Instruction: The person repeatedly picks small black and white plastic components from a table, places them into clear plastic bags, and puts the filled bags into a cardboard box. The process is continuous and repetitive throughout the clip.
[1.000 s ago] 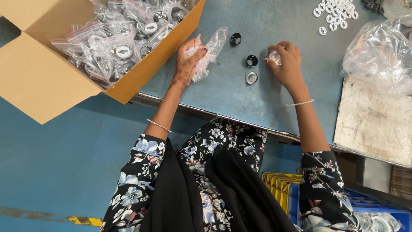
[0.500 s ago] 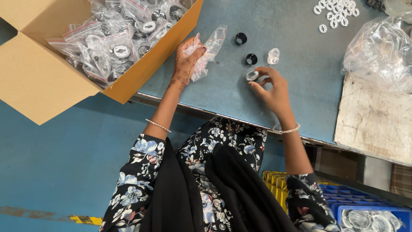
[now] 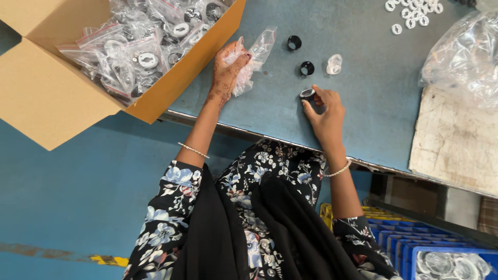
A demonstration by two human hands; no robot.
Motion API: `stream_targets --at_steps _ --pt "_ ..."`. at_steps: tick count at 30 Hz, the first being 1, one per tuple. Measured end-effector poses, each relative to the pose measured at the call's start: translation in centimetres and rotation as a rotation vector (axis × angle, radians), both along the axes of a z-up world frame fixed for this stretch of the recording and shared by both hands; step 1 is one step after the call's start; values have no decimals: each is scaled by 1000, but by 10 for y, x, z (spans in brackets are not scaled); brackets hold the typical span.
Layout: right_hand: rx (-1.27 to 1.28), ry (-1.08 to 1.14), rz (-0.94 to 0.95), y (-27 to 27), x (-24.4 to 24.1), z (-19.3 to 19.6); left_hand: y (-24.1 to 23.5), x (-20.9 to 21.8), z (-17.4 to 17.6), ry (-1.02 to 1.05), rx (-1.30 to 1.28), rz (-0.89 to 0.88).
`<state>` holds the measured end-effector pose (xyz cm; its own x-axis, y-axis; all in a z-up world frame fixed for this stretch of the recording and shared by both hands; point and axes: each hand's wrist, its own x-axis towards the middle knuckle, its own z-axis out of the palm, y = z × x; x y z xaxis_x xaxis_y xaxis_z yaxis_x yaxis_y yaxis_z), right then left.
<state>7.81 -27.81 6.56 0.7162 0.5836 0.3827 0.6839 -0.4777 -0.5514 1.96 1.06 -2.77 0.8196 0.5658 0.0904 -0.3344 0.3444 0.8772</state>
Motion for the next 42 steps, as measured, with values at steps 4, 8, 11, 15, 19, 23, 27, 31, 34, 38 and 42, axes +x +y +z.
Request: stream_targets --at_steps 4,8,11,15,19,23,27,31,34,38,42 --pt "2 167 24 -4 10 -3 -1 0 -2 -9 -12 -6" --pt "388 719 83 -7 20 -4 -5 -2 5 -37 -28 -32" --pt "441 762 103 -9 21 -4 -16 -5 19 -49 54 -95" --pt "397 627 121 -3 18 -3 -39 -3 47 259 704 -102" --pt "223 243 109 4 9 -1 -68 10 72 213 843 -238" --pt "178 131 131 9 -1 -1 -87 15 83 496 922 -334" --pt "227 173 158 12 -3 -3 -86 13 80 436 896 -359" --pt "288 296 156 14 -2 -7 -80 16 73 378 767 -389" --pt "372 496 173 12 0 -8 -74 20 70 389 646 -505" --pt "352 474 215 9 0 -8 -70 23 67 374 542 -602" --pt "380 512 247 9 0 -10 -71 24 65 385 632 -554"
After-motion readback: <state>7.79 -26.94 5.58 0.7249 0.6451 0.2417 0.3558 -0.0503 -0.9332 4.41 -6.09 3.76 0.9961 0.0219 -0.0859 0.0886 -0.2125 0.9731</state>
